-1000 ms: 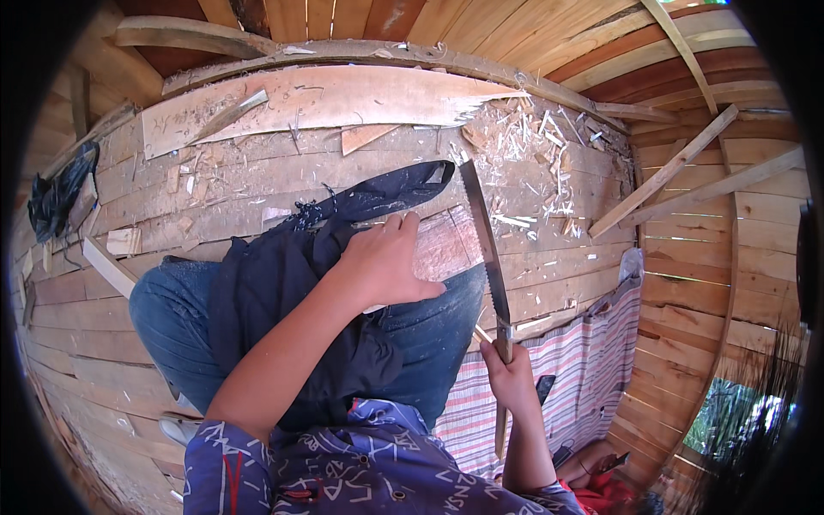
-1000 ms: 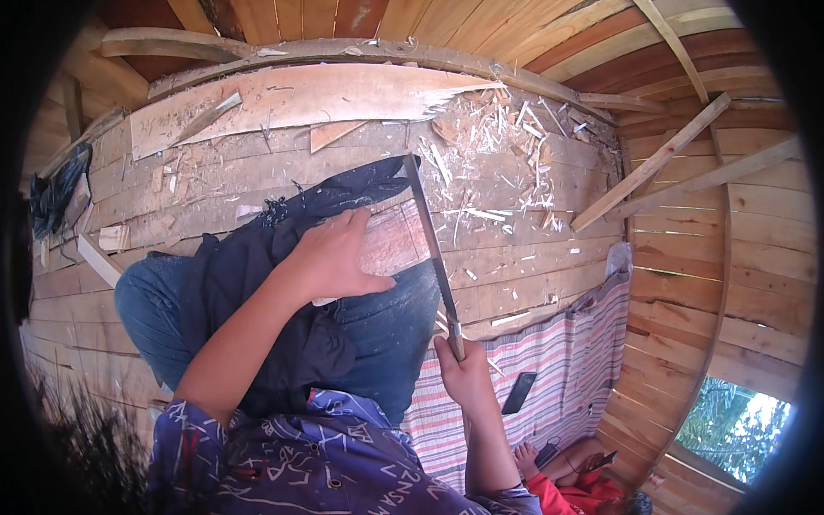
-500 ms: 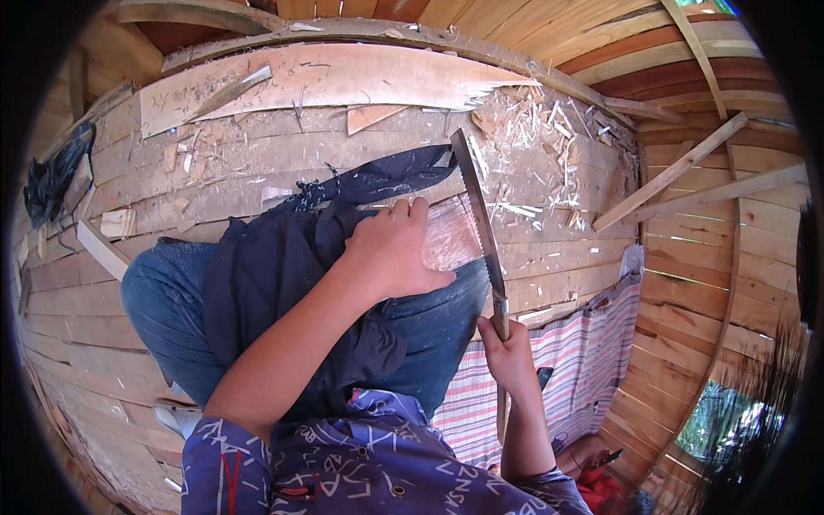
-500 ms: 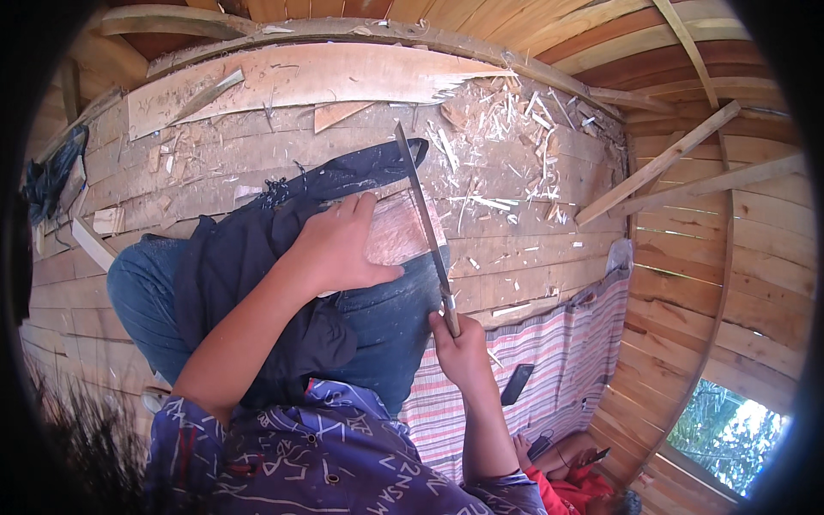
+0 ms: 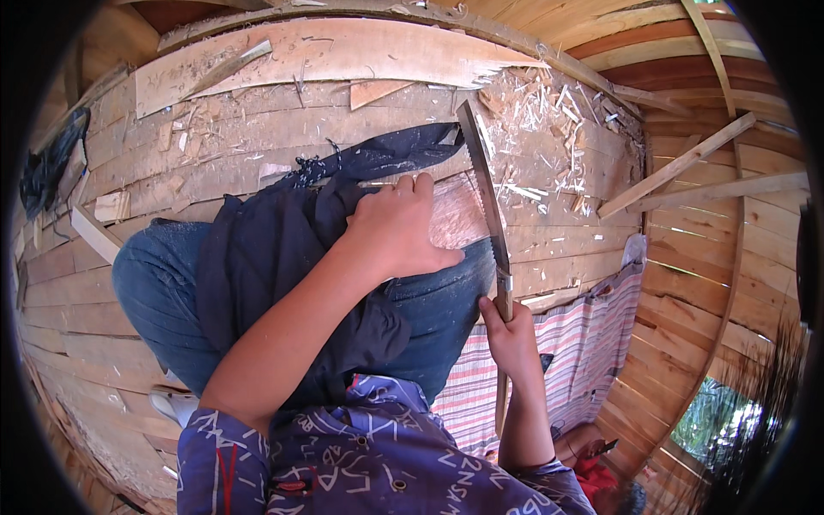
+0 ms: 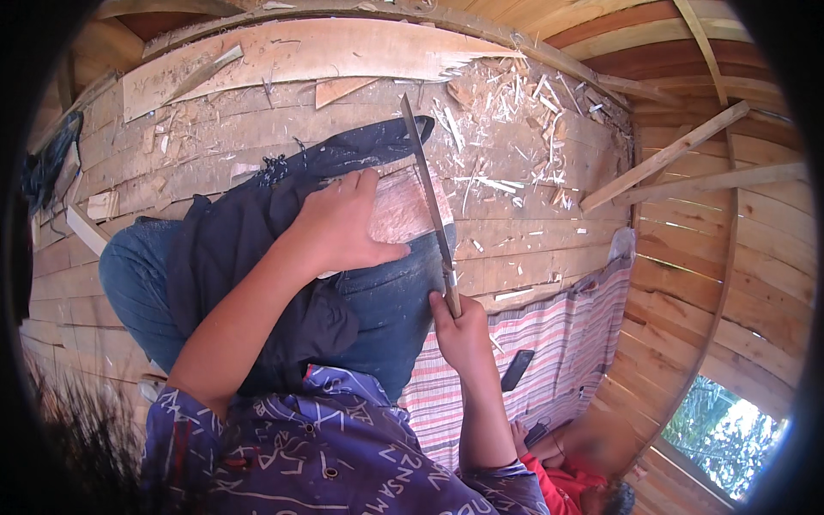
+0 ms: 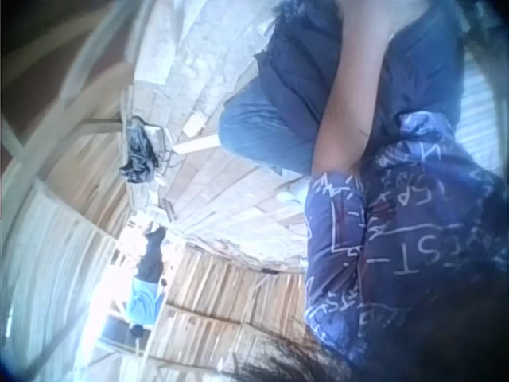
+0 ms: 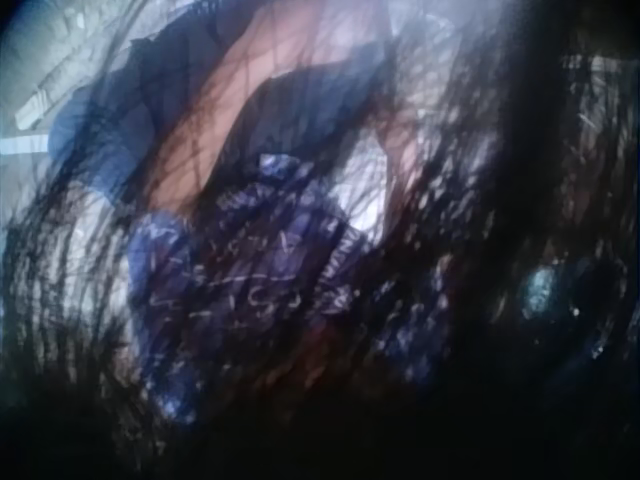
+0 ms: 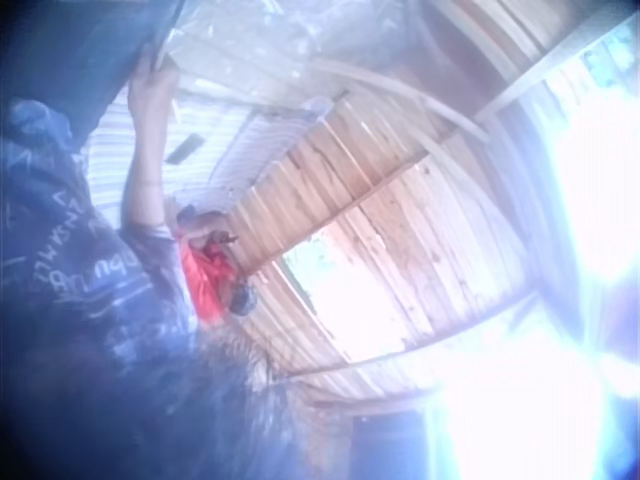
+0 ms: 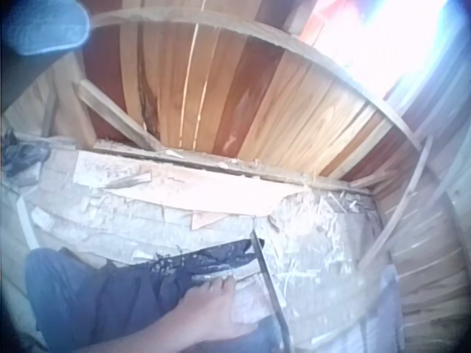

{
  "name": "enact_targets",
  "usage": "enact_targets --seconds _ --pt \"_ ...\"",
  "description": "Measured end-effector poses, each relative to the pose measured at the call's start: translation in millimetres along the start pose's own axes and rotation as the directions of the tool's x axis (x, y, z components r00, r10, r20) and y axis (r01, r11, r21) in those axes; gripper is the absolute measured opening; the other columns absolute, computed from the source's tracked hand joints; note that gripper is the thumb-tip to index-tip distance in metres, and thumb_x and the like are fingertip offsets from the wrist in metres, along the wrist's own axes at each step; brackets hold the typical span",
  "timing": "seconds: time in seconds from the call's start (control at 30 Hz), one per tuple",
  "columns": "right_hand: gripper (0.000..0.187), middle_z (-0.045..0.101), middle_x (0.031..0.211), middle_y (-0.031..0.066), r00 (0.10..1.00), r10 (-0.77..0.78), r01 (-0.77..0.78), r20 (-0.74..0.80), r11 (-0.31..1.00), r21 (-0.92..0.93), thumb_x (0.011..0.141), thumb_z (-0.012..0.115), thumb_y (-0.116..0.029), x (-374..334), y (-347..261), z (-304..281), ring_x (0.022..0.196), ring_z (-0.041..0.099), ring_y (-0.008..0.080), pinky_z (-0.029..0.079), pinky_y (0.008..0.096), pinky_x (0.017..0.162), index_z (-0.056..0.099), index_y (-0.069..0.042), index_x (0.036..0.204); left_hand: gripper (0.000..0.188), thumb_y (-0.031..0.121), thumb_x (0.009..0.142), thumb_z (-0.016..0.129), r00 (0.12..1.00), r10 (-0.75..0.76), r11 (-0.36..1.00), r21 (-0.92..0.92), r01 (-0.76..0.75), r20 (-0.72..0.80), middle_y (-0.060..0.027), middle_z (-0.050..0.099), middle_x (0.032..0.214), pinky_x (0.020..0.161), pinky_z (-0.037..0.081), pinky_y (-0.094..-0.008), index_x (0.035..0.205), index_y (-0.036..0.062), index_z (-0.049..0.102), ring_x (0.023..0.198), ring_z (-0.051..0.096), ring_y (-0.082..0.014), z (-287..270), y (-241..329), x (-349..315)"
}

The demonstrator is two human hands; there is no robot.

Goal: The person sits on the floor and sands a small rectangular piece of wood using a hand saw. They hold the wood steady with one hand and move the saw back and forth across the surface repeatedly.

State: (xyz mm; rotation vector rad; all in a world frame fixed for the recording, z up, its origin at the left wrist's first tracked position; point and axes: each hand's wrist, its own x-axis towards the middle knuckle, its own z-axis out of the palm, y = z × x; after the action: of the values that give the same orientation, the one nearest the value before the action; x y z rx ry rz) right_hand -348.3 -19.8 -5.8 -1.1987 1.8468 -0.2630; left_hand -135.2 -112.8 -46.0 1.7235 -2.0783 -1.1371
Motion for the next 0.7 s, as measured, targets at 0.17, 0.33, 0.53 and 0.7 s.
enact_targets --seconds 0.17,0.33,0.53,0.7 --pt "0.039 0.039 0.055 -0.0025 0.999 0.041 -0.040 0.019 0.997 -0.063 0.097 0.059 -0.020 -27 -9 -10 0.056 0.034 0.0074 0.031 0.0303 0.048 0.047 -0.001 0.065 0.088 0.049 0.067 0.076 1.000 -0.016 0.996 0.088 0.017 -0.014 -0.0268 0.057 0.118 0.088 0.050 -0.0448 0.125 -0.0086 0.044 0.108 0.060 -0.0385 -1 11 -8" --pt "0.039 0.039 0.054 -0.0013 0.999 0.040 -0.035 0.036 0.989 -0.141 0.097 0.059 -0.024 -35 -14 -19 0.054 0.035 0.0080 0.032 0.0318 0.048 0.049 -0.001 0.068 0.086 0.048 0.066 0.077 0.991 0.061 0.997 0.059 -0.055 -0.116 -0.0261 0.057 0.118 0.087 0.050 -0.0450 0.122 -0.0092 0.045 0.106 0.060 -0.0375 6 6 -9" --pt "0.038 0.044 0.053 0.0012 0.987 0.161 -0.146 0.025 0.943 -0.299 0.096 0.060 -0.028 -13 -31 -33 0.054 0.039 0.0094 0.035 0.0345 0.049 0.059 0.003 0.073 0.085 0.046 0.067 0.079 0.984 0.092 0.994 -0.038 -0.099 -0.155 -0.0275 0.057 0.117 0.091 0.048 -0.0464 0.123 -0.0072 0.044 0.109 0.058 -0.0413 9 -5 -5" --pt "0.037 0.047 0.052 0.0129 0.999 0.030 -0.022 0.014 0.919 -0.394 0.096 0.057 -0.024 11 -56 -17 0.051 0.042 0.0175 0.039 0.0389 0.052 0.057 0.008 0.077 0.085 0.045 0.066 0.079 0.976 0.140 0.987 -0.059 -0.152 -0.168 -0.0267 0.058 0.114 0.087 0.049 -0.0470 0.121 -0.0085 0.045 0.106 0.059 -0.0411 11 -8 -5"
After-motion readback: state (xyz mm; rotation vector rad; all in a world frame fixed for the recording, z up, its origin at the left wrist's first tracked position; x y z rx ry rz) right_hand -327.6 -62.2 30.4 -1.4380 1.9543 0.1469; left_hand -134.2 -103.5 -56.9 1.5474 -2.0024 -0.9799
